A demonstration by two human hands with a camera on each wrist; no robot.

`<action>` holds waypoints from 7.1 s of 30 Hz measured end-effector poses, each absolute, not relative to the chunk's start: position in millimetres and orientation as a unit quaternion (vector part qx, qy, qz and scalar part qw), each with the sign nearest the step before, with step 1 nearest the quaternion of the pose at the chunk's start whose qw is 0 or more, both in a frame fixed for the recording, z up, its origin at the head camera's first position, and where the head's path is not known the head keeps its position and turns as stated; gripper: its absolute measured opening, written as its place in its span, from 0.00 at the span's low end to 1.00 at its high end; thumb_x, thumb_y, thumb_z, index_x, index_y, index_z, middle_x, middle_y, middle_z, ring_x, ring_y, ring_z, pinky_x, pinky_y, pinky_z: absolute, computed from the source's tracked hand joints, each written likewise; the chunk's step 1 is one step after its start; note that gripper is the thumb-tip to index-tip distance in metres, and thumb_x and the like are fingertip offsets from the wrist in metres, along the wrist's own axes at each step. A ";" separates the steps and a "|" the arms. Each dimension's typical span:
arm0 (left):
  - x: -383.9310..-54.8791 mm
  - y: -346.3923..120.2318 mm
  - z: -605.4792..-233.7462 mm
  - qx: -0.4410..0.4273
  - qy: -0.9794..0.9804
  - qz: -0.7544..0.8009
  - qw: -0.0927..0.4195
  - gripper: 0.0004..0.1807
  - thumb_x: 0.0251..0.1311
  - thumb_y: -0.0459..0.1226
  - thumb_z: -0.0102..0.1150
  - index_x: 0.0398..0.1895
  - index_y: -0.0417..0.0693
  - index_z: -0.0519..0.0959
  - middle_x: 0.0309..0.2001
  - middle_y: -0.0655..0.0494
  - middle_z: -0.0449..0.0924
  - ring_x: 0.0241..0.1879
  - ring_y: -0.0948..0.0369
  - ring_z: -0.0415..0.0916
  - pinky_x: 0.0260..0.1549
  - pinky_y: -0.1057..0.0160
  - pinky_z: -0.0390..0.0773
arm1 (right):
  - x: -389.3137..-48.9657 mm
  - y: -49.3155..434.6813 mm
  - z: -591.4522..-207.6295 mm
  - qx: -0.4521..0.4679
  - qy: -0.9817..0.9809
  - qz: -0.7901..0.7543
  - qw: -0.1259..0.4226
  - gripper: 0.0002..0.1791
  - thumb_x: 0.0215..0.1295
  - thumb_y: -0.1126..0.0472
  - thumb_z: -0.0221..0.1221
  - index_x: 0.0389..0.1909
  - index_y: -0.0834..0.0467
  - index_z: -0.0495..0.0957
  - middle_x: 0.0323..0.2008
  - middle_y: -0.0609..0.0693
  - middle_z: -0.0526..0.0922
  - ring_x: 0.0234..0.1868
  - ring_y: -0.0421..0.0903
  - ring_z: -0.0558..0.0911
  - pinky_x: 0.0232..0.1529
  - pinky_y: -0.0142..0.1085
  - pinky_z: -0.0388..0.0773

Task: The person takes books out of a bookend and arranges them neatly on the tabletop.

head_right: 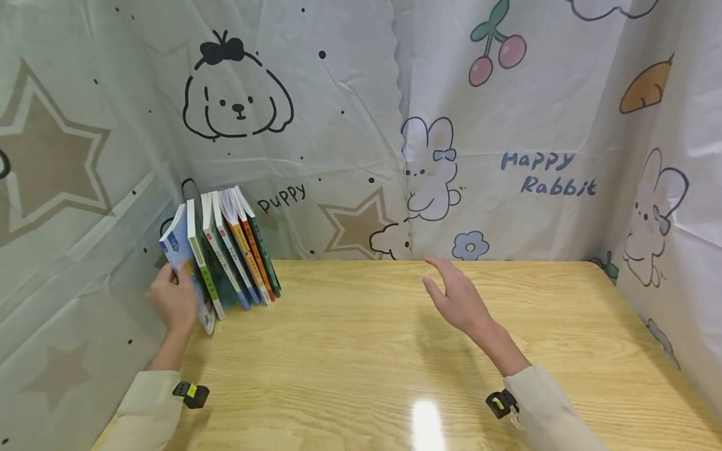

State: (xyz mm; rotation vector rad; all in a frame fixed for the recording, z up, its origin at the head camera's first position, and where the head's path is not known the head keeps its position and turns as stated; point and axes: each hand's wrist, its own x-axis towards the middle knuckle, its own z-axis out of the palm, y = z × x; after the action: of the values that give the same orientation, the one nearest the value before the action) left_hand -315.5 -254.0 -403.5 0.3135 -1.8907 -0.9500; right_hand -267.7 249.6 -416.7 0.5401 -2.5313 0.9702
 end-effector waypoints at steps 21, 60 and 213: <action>-282.1 -253.5 -367.3 0.089 -0.735 -0.347 0.576 0.15 0.69 0.33 0.56 0.25 0.31 0.76 0.20 0.44 0.73 0.20 0.64 0.60 0.21 0.72 0.57 | -266.9 247.2 -414.4 0.191 -0.891 0.358 0.205 0.25 0.77 0.61 0.52 0.69 0.68 0.65 0.65 0.65 0.71 0.61 0.64 0.73 0.57 0.58 0.72; -223.0 -206.9 -306.3 0.001 -0.675 -0.454 0.582 0.12 0.69 0.31 0.57 0.49 0.35 0.85 0.37 0.43 0.86 0.19 0.72 0.63 0.19 0.77 0.58 | -266.9 243.5 -416.5 0.200 -0.877 0.372 0.227 0.12 0.73 0.64 0.57 0.52 0.65 0.81 0.47 0.59 0.85 0.48 0.56 0.84 0.50 0.54 0.79; -288.1 -208.4 -383.0 0.083 -0.747 -0.545 0.372 0.35 0.69 0.33 0.57 0.76 0.41 0.55 0.73 0.44 0.54 0.72 0.48 0.52 0.69 0.49 0.56 | -310.1 179.6 -470.0 -0.062 -0.806 0.578 -0.110 0.13 0.69 0.72 0.56 0.48 0.79 0.78 0.42 0.67 0.83 0.39 0.52 0.85 0.39 0.41 0.84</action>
State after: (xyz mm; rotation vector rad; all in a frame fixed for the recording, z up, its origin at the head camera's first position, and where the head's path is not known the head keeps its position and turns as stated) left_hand -288.1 -208.4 -383.0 0.2126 -1.9135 -1.3970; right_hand -310.1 179.6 -470.0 -0.2085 -2.7270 1.9549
